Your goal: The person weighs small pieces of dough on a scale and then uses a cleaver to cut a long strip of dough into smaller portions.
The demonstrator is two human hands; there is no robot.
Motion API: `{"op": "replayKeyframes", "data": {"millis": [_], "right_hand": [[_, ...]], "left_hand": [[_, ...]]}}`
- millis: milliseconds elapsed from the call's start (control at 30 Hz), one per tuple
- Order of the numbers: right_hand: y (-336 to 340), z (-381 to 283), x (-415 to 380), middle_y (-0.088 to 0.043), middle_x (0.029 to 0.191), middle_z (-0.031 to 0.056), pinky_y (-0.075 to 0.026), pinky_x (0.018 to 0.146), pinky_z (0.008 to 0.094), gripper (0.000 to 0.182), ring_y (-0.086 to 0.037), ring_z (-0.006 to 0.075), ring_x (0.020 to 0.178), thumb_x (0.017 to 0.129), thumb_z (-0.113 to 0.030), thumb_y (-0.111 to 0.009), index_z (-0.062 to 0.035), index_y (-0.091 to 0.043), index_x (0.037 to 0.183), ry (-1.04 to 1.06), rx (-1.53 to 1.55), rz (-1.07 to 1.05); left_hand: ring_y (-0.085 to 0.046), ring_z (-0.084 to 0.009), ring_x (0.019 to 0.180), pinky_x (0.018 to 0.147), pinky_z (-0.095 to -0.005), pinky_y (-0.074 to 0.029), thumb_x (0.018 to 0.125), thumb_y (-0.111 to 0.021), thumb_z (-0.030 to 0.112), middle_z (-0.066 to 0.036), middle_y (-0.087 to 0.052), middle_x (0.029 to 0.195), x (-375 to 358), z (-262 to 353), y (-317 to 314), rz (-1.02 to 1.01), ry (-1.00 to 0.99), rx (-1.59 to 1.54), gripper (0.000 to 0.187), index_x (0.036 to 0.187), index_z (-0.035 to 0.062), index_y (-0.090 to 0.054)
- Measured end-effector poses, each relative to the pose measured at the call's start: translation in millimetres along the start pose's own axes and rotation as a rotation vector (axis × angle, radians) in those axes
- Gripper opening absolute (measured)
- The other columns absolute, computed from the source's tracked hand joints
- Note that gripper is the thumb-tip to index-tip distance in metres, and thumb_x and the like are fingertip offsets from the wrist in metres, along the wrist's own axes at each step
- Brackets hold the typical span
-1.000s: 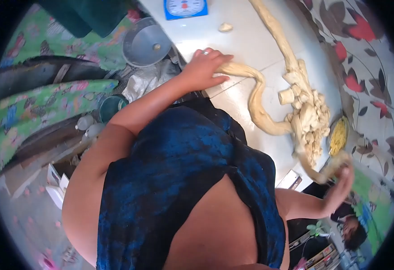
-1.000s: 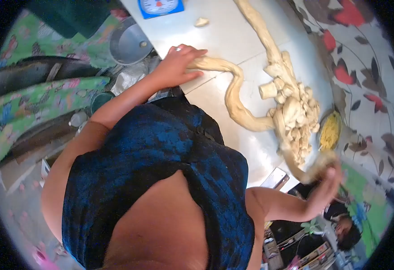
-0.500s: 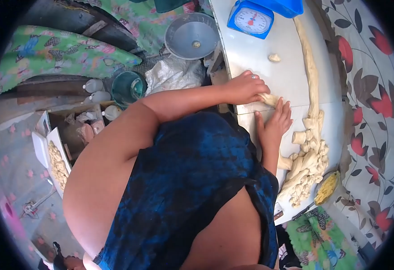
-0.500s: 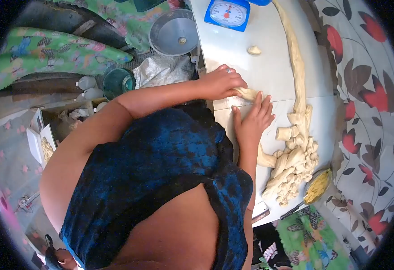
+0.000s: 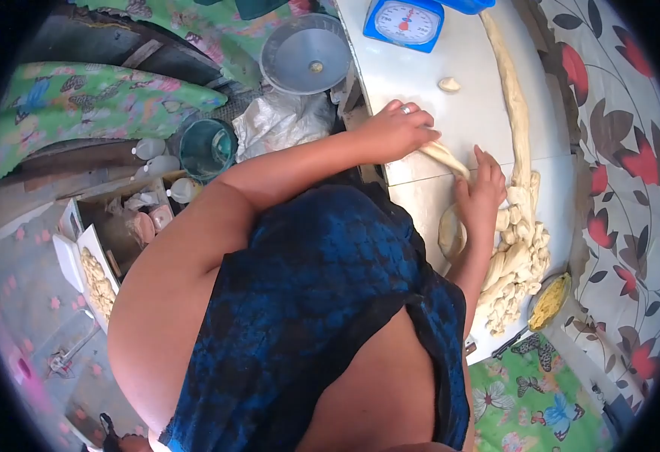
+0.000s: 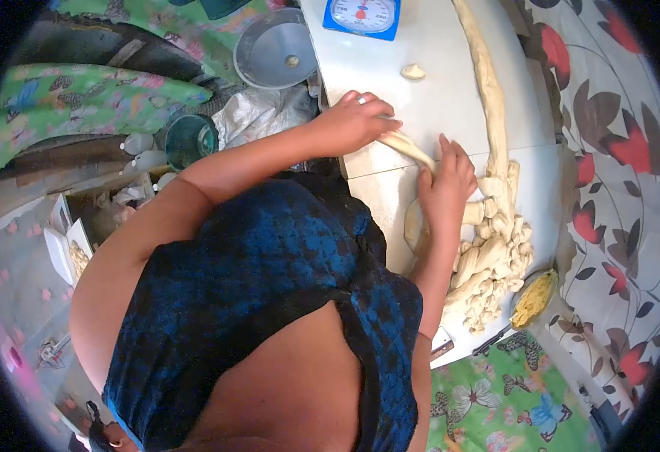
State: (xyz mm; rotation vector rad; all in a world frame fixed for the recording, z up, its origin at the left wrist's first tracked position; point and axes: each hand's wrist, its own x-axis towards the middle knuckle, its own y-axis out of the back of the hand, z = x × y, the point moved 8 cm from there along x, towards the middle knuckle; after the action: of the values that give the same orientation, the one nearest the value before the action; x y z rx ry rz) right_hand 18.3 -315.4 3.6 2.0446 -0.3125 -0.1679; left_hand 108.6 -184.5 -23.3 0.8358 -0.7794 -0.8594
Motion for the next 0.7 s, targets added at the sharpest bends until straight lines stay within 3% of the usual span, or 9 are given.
{"op": "replayKeyframes", "data": {"millis": [33, 67, 167, 200, 267, 333, 433, 567, 700], "right_hand": [[7.3, -14.6, -3.2, -0.047, 0.127, 0.0206, -0.033, 0.099, 0.0421, 0.05, -0.043, 0.0342, 0.119, 0.076, -0.003, -0.054, -0.0044, -0.05, 0.125, 0.119, -0.13, 0.107], [0.2, -20.5, -3.6, -0.042, 0.132, 0.0202, -0.028, 0.103, 0.0457, 0.061, -0.04, 0.0342, 0.122, 0.07, 0.002, -0.05, -0.004, -0.043, 0.13, 0.164, -0.071, 0.083], [-36.9, -45.5, -6.9, -0.033, 0.142, 0.0178, -0.018, 0.11, 0.0475, 0.059, -0.029, 0.0328, 0.133, 0.086, -0.022, -0.054, -0.0035, -0.033, 0.138, 0.227, -0.016, -0.11], [-46.9, -39.7, -4.3, -0.027, 0.146, 0.0165, -0.011, 0.11, 0.0512, 0.064, -0.023, 0.0305, 0.137, 0.091, -0.039, -0.047, -0.0068, -0.026, 0.142, 0.227, -0.133, -0.107], [-47.8, -24.5, 16.9, -0.025, 0.147, 0.016, -0.009, 0.11, 0.053, 0.065, -0.02, 0.0297, 0.138, 0.092, -0.042, -0.044, -0.0082, -0.025, 0.143, 0.145, -0.19, -0.094], [-44.7, -3.9, 35.8, -0.021, 0.149, 0.0136, -0.004, 0.109, 0.0568, 0.066, -0.015, 0.0284, 0.14, 0.092, -0.048, -0.04, -0.0124, -0.022, 0.145, -0.001, -0.227, -0.069], [-43.3, 0.1, 42.6, -0.02, 0.15, 0.0124, -0.003, 0.108, 0.0573, 0.067, -0.014, 0.0289, 0.14, 0.091, -0.048, -0.043, -0.0129, -0.023, 0.144, -0.026, -0.264, 0.008], [-49.0, -27.5, -13.8, -0.019, 0.15, 0.011, -0.002, 0.108, 0.0583, 0.069, -0.015, 0.029, 0.14, 0.088, -0.047, -0.048, -0.015, -0.024, 0.144, 0.218, -0.339, -0.103], [-51.0, -28.3, -43.1, -0.02, 0.15, 0.0107, -0.003, 0.109, 0.0568, 0.068, -0.016, 0.029, 0.139, 0.088, -0.046, -0.047, -0.0156, -0.024, 0.144, 0.193, -0.243, -0.204]], "left_hand": [[-0.049, -0.0221, 0.11, 0.09, -0.0423, -0.038, 0.084, -0.059, 0.024, -0.005, -0.055, 0.114, -1.8, 0.1, -0.9, 0.009, 0.027, 0.002, 0.039, 0.12, 0.012, -0.056], [-0.049, -0.0221, 0.11, 0.09, -0.0423, -0.038, 0.084, -0.059, 0.024, -0.005, -0.055, 0.114, -5.0, 3.5, -2.4, 0.004, 0.026, -0.001, 0.039, 0.12, 0.012, -0.056], [-0.043, -0.023, 0.122, 0.097, -0.0431, -0.035, 0.085, -0.056, 0.025, -0.007, -0.051, 0.125, -10.0, 16.4, -8.4, -0.053, -0.089, -0.083, 0.043, 0.125, 0.0098, -0.051], [-0.038, -0.0233, 0.127, 0.101, -0.0441, -0.032, 0.087, -0.054, 0.028, -0.007, -0.049, 0.129, -9.1, 14.4, -11.6, -0.046, -0.103, 0.05, 0.045, 0.128, 0.01, -0.048], [-0.029, -0.0246, 0.134, 0.108, -0.0466, -0.023, 0.091, -0.048, 0.035, -0.007, -0.04, 0.14, -2.8, 6.3, -16.8, -0.03, -0.095, 0.175, 0.051, 0.135, 0.0105, -0.04], [-0.029, -0.0246, 0.135, 0.108, -0.0472, -0.022, 0.091, -0.046, 0.037, -0.006, -0.038, 0.141, 8.8, -1.3, -14.5, -0.016, -0.034, 0.182, 0.052, 0.136, 0.0108, -0.039], [-0.027, -0.0239, 0.136, 0.11, -0.0471, -0.019, 0.092, -0.045, 0.04, -0.006, -0.035, 0.143, 11.2, -10.1, -13.2, -0.007, 0.044, 0.219, 0.055, 0.137, 0.0113, -0.037], [-0.026, -0.0215, 0.136, 0.111, -0.0459, -0.018, 0.092, -0.045, 0.037, -0.005, -0.035, 0.144, -19.3, -5.1, -11.3, -0.048, -0.129, 0.155, 0.051, 0.137, 0.0141, -0.039], [-0.034, -0.0187, 0.132, 0.111, -0.0456, -0.02, 0.091, -0.049, 0.029, -0.002, -0.041, 0.14, -34.6, 4.7, -14.7, -0.218, -0.209, -0.066, 0.043, 0.132, 0.0163, -0.046]]}}
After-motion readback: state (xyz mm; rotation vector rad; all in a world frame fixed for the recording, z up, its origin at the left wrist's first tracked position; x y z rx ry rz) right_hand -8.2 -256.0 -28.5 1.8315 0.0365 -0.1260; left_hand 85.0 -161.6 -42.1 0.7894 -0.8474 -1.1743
